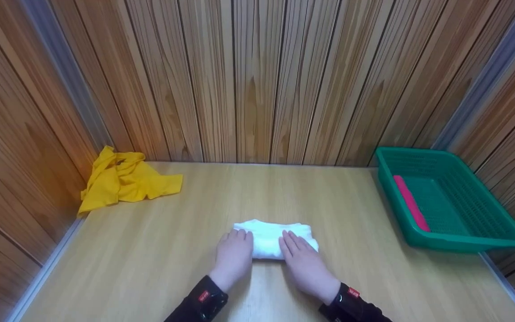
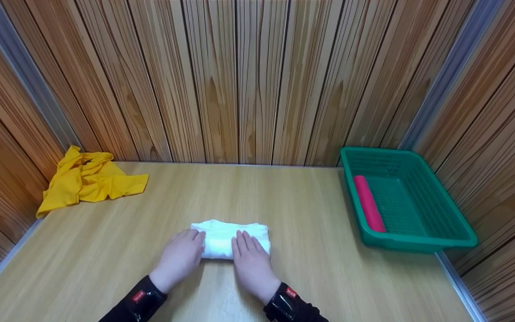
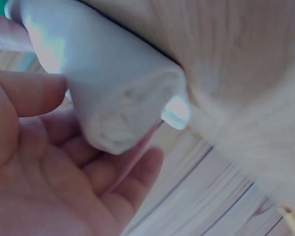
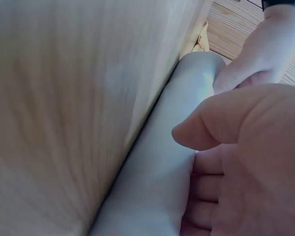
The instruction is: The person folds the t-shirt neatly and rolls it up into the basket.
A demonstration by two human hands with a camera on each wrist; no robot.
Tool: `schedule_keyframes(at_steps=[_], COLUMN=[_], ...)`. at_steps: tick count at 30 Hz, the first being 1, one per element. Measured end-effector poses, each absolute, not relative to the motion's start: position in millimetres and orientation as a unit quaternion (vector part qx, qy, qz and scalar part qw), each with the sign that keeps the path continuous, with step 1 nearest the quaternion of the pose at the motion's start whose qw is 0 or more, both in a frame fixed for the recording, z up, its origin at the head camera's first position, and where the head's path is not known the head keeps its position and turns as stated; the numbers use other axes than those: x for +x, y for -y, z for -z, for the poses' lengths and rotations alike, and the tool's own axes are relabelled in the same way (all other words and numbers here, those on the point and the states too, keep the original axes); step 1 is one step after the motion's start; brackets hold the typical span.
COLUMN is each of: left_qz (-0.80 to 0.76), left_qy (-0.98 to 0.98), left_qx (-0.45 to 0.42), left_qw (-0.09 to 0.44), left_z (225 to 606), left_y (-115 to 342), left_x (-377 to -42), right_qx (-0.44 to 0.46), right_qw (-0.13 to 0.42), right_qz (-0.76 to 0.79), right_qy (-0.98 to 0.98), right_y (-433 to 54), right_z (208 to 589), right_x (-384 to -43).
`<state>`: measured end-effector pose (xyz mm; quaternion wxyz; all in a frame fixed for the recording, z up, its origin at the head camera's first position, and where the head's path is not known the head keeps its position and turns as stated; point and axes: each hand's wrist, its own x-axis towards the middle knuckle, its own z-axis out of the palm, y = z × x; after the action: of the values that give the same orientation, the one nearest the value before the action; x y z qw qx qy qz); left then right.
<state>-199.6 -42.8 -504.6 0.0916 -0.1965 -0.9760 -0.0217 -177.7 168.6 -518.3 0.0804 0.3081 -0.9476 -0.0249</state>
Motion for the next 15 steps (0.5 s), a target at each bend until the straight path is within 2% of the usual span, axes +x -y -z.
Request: schedule_keyframes(at_steps=[7, 15], left_qz=[-0.067, -0.107], left_qy=[0.969, 0.962], left_qx=[-0.205, -0.194], left_qw=[0.122, 0.158], left_z=[515.0, 518.5], left_y=[31.2, 25.0], left_x=[-186.6, -188.0], right_qx=[0.293, 0.316], right_qw=[0.046, 0.088], right_qz=[0.006, -0.003], right_qy=[0.955, 0.945], right_y=[-169.1, -170.6], right_z=[514.9, 516.4], right_x=[-178.0, -183.0])
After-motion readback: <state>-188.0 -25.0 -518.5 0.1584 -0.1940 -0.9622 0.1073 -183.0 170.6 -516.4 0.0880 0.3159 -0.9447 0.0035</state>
